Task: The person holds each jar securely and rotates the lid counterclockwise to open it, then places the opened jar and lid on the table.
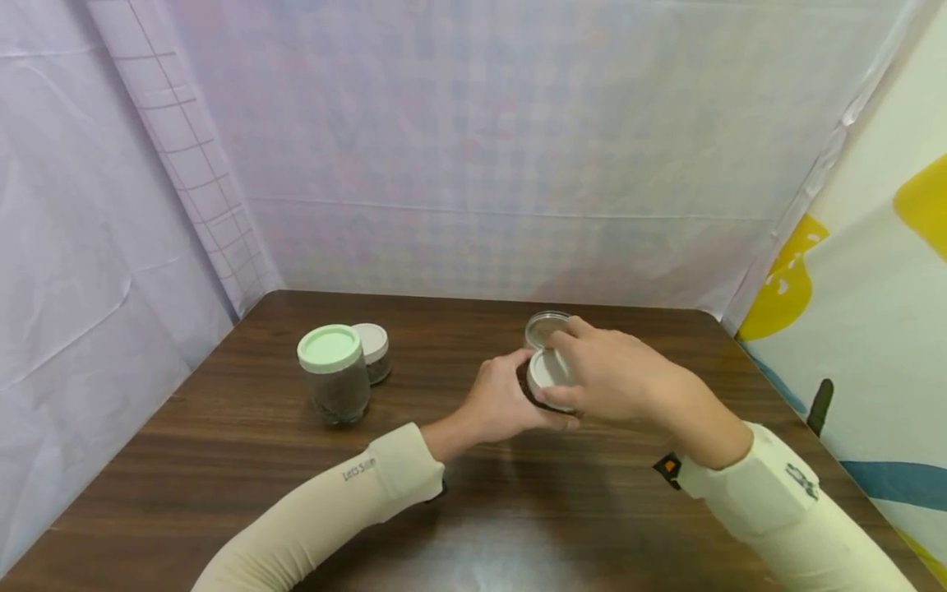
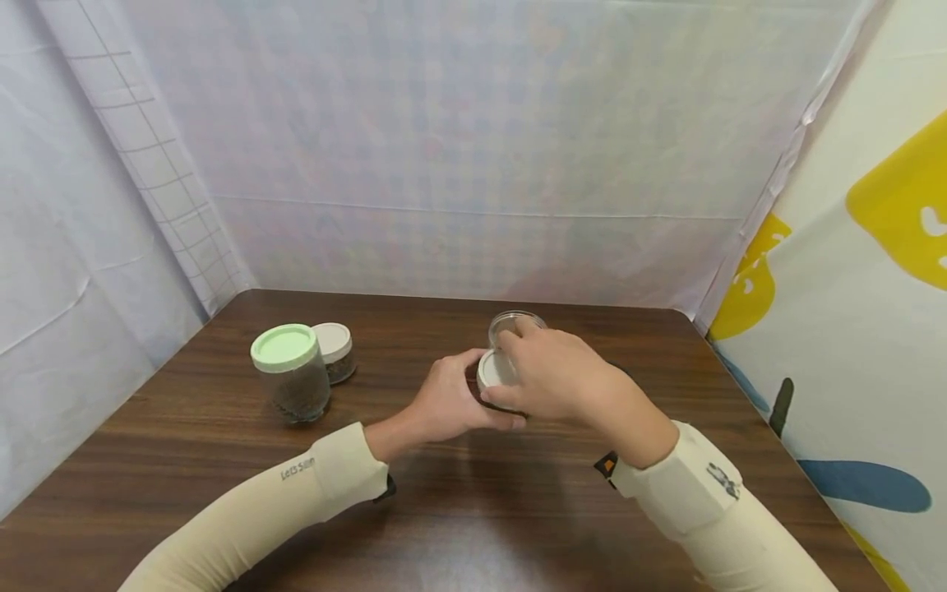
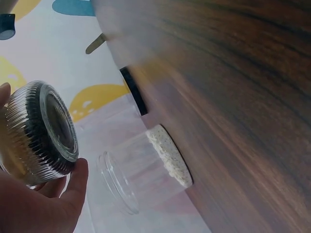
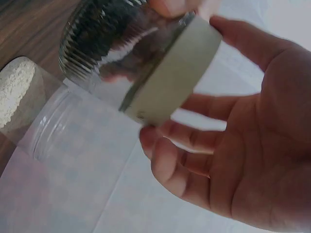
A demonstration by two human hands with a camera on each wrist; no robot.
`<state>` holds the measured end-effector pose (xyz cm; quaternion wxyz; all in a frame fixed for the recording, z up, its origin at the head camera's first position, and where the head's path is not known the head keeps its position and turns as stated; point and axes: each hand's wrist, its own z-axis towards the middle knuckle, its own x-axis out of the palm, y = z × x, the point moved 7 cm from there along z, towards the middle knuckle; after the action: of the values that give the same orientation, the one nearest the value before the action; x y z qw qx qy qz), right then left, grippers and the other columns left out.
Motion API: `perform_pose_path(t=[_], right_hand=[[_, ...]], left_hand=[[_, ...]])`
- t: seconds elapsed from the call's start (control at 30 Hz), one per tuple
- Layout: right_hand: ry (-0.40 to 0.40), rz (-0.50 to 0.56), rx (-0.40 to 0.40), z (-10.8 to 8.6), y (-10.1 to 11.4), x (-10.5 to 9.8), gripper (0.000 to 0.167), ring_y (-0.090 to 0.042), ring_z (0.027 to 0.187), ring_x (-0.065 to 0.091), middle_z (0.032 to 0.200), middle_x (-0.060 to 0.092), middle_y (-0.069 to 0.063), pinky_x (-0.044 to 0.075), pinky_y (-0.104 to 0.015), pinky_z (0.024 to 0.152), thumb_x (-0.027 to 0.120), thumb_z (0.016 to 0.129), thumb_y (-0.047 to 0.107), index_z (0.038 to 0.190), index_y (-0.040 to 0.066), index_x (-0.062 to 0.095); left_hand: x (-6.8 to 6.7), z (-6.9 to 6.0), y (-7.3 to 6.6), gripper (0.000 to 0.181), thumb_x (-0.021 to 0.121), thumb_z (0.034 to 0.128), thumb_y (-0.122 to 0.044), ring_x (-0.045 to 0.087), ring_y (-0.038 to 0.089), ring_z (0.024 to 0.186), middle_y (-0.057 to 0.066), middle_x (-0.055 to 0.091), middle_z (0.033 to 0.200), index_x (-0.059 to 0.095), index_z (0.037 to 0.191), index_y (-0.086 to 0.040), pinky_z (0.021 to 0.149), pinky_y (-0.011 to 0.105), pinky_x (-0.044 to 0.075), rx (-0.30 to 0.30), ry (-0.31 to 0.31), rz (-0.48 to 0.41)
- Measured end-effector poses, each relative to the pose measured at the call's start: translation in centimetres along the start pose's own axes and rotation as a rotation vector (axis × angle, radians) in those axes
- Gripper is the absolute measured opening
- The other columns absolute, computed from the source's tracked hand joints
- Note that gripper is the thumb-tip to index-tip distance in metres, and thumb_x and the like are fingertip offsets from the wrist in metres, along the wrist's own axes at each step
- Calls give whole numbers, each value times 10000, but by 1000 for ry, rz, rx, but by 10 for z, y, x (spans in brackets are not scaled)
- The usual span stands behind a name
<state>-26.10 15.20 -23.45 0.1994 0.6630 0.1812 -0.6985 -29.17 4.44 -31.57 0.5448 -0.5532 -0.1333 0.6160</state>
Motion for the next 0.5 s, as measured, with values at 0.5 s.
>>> perform_pose_path(t=[0.5], right_hand=[[36,55,-227,-9,8,-6,624,-272,1139,532,1468,500,9,532,-412,840,764,802,197,1397,225,580]], left_hand=[[2,0,2,918,956,619,-483,655,60,987,-69,705,1131,568,1400,-198,829,262,545,-20,-11,-6]])
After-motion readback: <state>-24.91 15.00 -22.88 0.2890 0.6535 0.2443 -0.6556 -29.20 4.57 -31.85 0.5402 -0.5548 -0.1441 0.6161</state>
